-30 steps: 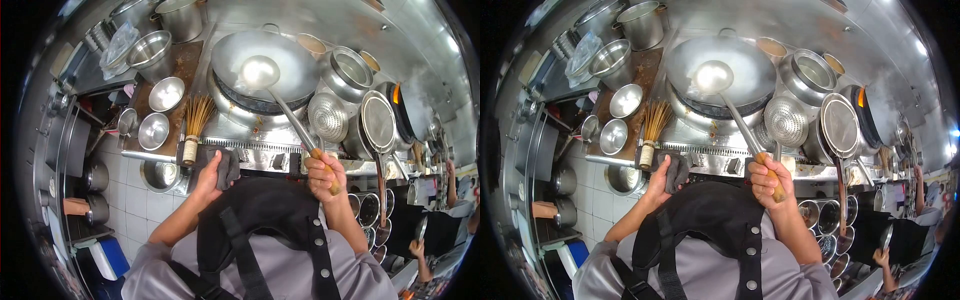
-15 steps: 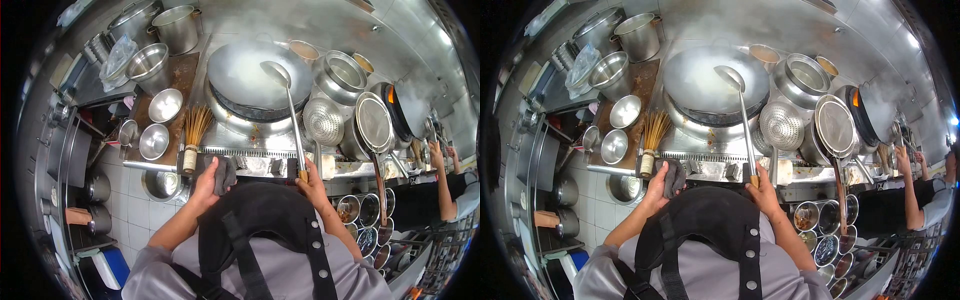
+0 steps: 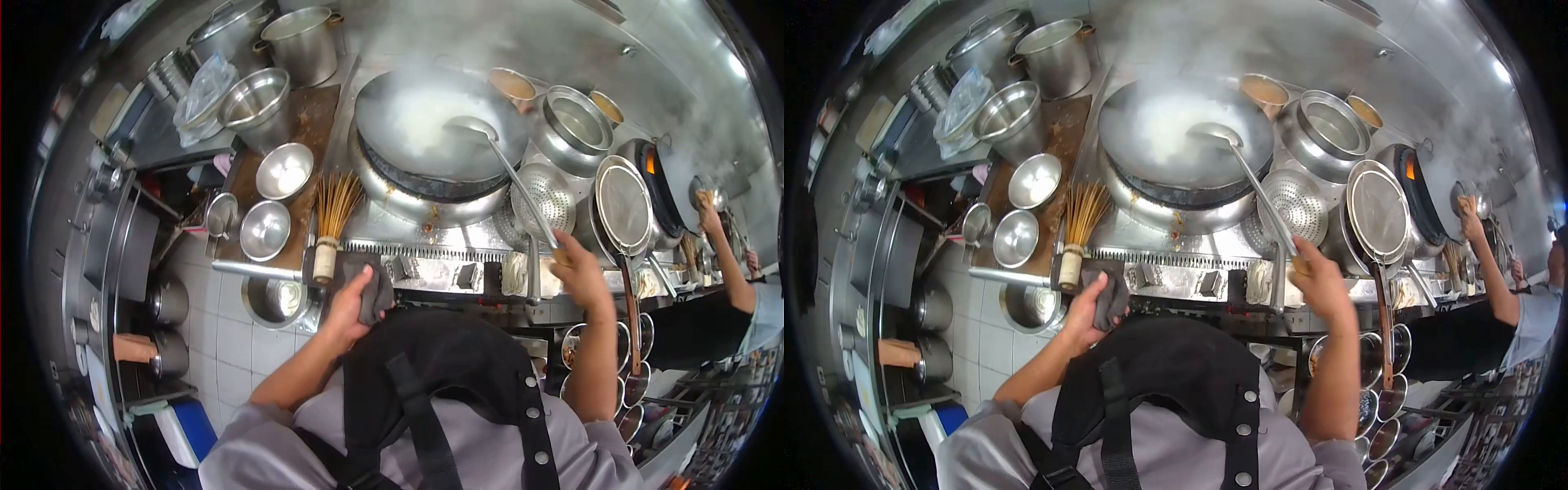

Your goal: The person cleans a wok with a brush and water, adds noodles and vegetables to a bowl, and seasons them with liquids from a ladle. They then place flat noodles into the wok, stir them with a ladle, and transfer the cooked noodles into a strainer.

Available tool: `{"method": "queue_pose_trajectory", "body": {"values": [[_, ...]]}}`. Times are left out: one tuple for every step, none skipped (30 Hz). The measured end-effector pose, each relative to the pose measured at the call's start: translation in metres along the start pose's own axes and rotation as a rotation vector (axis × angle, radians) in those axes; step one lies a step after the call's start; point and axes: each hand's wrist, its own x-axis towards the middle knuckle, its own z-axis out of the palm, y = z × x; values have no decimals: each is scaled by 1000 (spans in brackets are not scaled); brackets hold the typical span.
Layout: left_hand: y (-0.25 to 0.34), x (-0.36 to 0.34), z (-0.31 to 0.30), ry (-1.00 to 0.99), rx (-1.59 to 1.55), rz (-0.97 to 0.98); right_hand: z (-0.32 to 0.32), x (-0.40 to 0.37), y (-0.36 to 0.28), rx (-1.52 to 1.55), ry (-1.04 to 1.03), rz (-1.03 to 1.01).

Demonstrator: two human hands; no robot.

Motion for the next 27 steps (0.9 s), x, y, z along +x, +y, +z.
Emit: {"method": "queue_pose_trajectory", "body": {"values": [[-3,1,0,-10,60,-12,21,5,-20,-36,26,86],[-5,1,0,-20,118,-24,60,18,17,-99,92,-41],[-4,-2,3,-26,201,-2,95,21,16,3,70,58],[-2,-6,5,-41,205,-4,135,18,26,62,163,-15],[2,-9,5,-13,189,21,153,5,0,343,109,168],[4,-11,2,15,173,45,179,-4,5,638,157,130],[5,-9,-6,-5,158,49,192,-11,4,824,135,126],[6,-7,-15,-14,163,41,191,-12,9,823,147,130],[7,-7,-21,-15,176,23,183,-17,10,984,53,217],[10,-7,-28,-17,193,-1,178,-23,13,1147,-38,306],[14,-7,-34,-33,209,-26,173,-27,21,1100,19,245],[17,-6,-36,-41,204,-45,162,-33,20,1021,76,185],[18,-7,-35,-49,194,-68,154,-45,13,990,154,211],[21,-8,-34,-48,198,-75,150,-57,7,957,224,235],[23,-9,-34,-45,208,-62,148,-70,8,919,266,221],[26,-7,-37,-39,218,-44,146,-84,8,884,302,203],[28,-4,-42,-50,228,-63,139,-100,7,811,329,263],[27,0,-49,-67,228,-90,137,-110,10,685,426,308],[25,5,-54,-85,227,-118,132,-118,19,597,444,310],[22,11,-59,-97,233,-136,127,-127,35,508,460,314],[17,16,-63,-143,236,-180,129,-131,57,389,546,194],[13,17,-64,-187,237,-224,123,-139,63,-25,583,201],[10,16,-64,-196,239,-236,124,-149,67,-115,545,306],[8,17,-59,-202,278,-249,122,-153,56,-201,506,406],[8,16,-52,-208,317,-255,130,-159,75,-198,434,485],[10,14,-45,-213,322,-249,136,-163,82,-236,339,593],[14,11,-37,-227,256,-222,151,-170,105,-263,404,456]]}}
